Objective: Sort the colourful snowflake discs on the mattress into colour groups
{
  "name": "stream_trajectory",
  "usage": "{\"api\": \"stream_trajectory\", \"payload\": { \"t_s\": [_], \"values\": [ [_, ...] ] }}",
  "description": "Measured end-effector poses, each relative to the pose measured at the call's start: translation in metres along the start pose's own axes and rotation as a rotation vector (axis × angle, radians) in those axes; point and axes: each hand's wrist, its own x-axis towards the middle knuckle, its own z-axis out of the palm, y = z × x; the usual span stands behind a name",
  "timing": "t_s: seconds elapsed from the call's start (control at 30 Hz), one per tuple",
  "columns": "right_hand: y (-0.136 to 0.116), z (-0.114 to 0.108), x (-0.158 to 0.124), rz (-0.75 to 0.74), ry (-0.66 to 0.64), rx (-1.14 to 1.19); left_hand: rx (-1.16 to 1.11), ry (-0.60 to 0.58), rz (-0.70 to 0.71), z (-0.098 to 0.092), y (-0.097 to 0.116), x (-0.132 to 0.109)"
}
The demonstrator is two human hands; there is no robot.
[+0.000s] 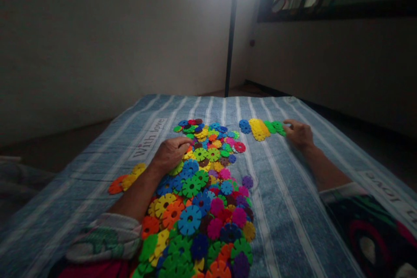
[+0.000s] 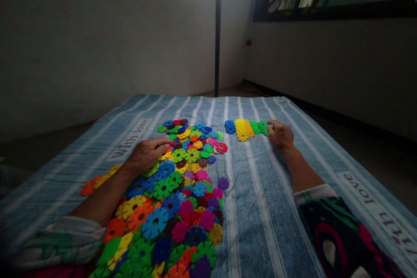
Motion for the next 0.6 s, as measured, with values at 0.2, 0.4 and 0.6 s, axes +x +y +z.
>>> {"api": "stream_trajectory", "payload": {
  "t_s": [0.2, 0.4, 0.6],
  "values": [
    [0.016, 0.002, 0.002, 0.092, 0.094, 0.126, -0.011, 0.000, 0.005, 0.001, -0.001, 0.001],
    [0.016, 0.003, 0.000, 0.144, 0.075, 0.167, -0.030, 0.005, 0.001, 0.000, 0.001, -0.001],
    [0.009, 0.002, -0.004, 0.124, 0.079, 0.126, -0.053, 0.018, 0.032, 0.001, 0.003, -0.004]
  ]
}}
